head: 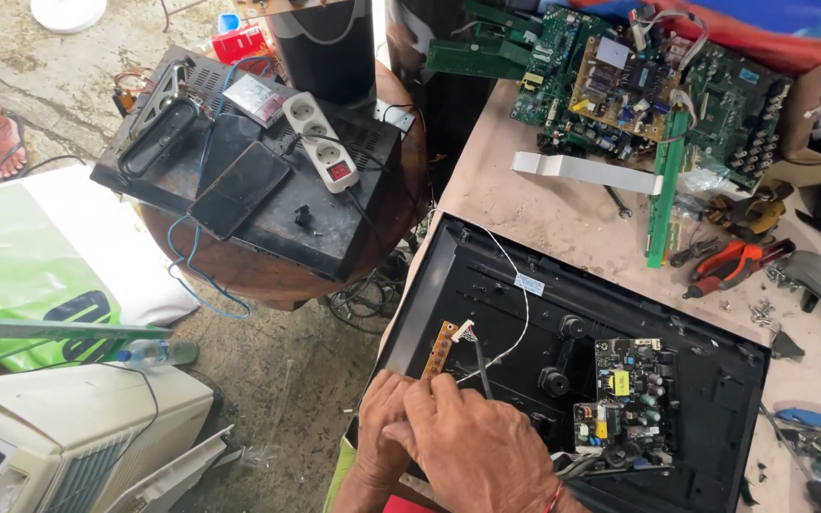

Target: Disassembling the internal components of a television, including removing screws from the circuit board and disconnecting wires.

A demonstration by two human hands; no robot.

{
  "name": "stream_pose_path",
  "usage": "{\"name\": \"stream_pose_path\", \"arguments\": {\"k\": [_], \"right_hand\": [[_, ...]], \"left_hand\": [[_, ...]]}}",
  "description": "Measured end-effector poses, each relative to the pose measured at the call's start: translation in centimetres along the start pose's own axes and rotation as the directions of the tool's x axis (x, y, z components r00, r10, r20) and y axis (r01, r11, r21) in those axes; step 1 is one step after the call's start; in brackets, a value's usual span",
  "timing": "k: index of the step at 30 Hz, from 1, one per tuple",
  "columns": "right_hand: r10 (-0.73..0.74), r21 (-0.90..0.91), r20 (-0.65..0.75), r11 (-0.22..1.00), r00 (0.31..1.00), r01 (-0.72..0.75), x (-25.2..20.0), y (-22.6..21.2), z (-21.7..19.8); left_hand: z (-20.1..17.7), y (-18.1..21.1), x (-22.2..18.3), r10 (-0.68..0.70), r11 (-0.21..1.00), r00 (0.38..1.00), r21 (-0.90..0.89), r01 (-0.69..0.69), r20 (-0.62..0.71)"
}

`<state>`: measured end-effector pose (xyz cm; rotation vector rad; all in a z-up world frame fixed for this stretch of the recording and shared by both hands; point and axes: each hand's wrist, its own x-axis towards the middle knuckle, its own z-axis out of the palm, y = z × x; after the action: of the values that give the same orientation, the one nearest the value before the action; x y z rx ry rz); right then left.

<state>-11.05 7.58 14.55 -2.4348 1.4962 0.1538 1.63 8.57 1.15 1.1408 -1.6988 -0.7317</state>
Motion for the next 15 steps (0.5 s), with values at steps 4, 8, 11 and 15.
{"name": "stream_pose_path", "arguments": {"k": [4, 8, 11, 15], "right_hand": [[-0.236, -0.034, -0.209, 0.972, 0.949, 0.234, 0.1, 0.6, -0.9], [-0.333, 0.234, 0.002, 0.917, 0.943, 0.324, -0.2, 2.7, -1.9], [-0.316, 0.268, -0.144, 0.900, 0.938, 0.345, -1.2, 5.7, -0.2], [-0.172, 0.384, -0.110, 0.901, 0.979, 0.201, -3.3, 7.8, -0.9]], "left_hand": [[-0.2, -0.2, -0.3, 0.035, 0.982, 0.999, 0.187, -0.033, -0.012], [-1.0, -0.7, -2.4, -0.130, 0.937, 0.991, 0.330, 0.113, 0.030], [-0.6, -0.5, -2.5, -0.230, 0.927, 0.973, 0.312, 0.208, 0.036], [-0.3, -0.3, -2.3, -0.309, 0.899, 0.949, 0.345, 0.268, 0.068]]}}
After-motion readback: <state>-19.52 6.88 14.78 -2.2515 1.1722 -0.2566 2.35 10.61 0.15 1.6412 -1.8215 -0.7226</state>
